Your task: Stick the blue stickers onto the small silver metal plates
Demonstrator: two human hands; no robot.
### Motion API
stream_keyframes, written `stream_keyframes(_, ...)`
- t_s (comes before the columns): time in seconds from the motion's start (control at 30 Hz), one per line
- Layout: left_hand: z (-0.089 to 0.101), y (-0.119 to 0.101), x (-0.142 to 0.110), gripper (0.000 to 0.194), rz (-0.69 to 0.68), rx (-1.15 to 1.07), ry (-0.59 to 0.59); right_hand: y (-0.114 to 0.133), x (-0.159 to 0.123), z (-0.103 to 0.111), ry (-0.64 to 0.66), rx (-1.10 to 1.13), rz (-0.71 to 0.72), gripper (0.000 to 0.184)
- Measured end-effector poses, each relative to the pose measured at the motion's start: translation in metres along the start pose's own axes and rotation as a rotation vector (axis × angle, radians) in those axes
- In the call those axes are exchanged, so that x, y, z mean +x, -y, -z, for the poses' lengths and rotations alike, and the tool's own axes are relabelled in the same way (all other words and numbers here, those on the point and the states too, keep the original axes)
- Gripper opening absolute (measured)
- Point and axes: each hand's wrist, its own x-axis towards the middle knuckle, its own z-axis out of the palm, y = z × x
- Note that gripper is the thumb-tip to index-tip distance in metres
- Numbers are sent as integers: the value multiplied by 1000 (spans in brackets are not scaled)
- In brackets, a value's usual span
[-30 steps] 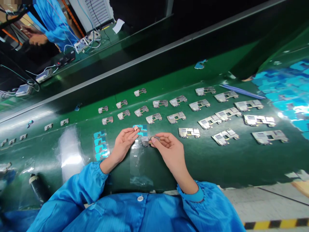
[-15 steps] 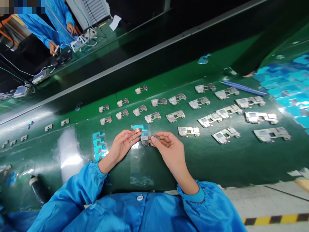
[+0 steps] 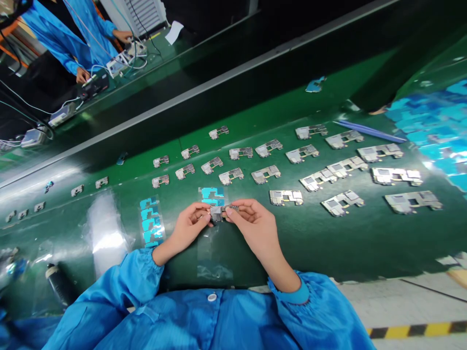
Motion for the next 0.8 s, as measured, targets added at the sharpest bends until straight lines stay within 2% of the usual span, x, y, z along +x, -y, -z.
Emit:
stream_keyframes(0.13, 2, -6, 1, 44, 55, -100, 132, -3, 1, 1, 21, 33, -49, 43)
stream_keyframes(0.2, 3, -9, 2, 45, 67, -148, 154, -5, 2, 2, 31, 44, -69, 42)
stream_keyframes(0.5, 3, -4, 1, 40, 30, -9, 69, -5, -1, -3, 50, 32, -79, 43)
stream_keyframes(0.57, 6, -3, 0, 35, -51, 130, 10, -3, -1, -3, 42, 23, -73, 43)
stream_keyframes(0.67, 13, -2, -1, 22, -286, 459, -71, -1, -1, -2, 16, 10, -57, 43)
stream_keyframes(0.73, 20, 1, -1, 18, -411, 630, -44, -1, 0, -2, -7, 1, -41, 43)
stream_keyframes(0.8, 24, 6, -2, 22, -460, 711, 12, -2, -1, -1, -22, -21, -26, 43)
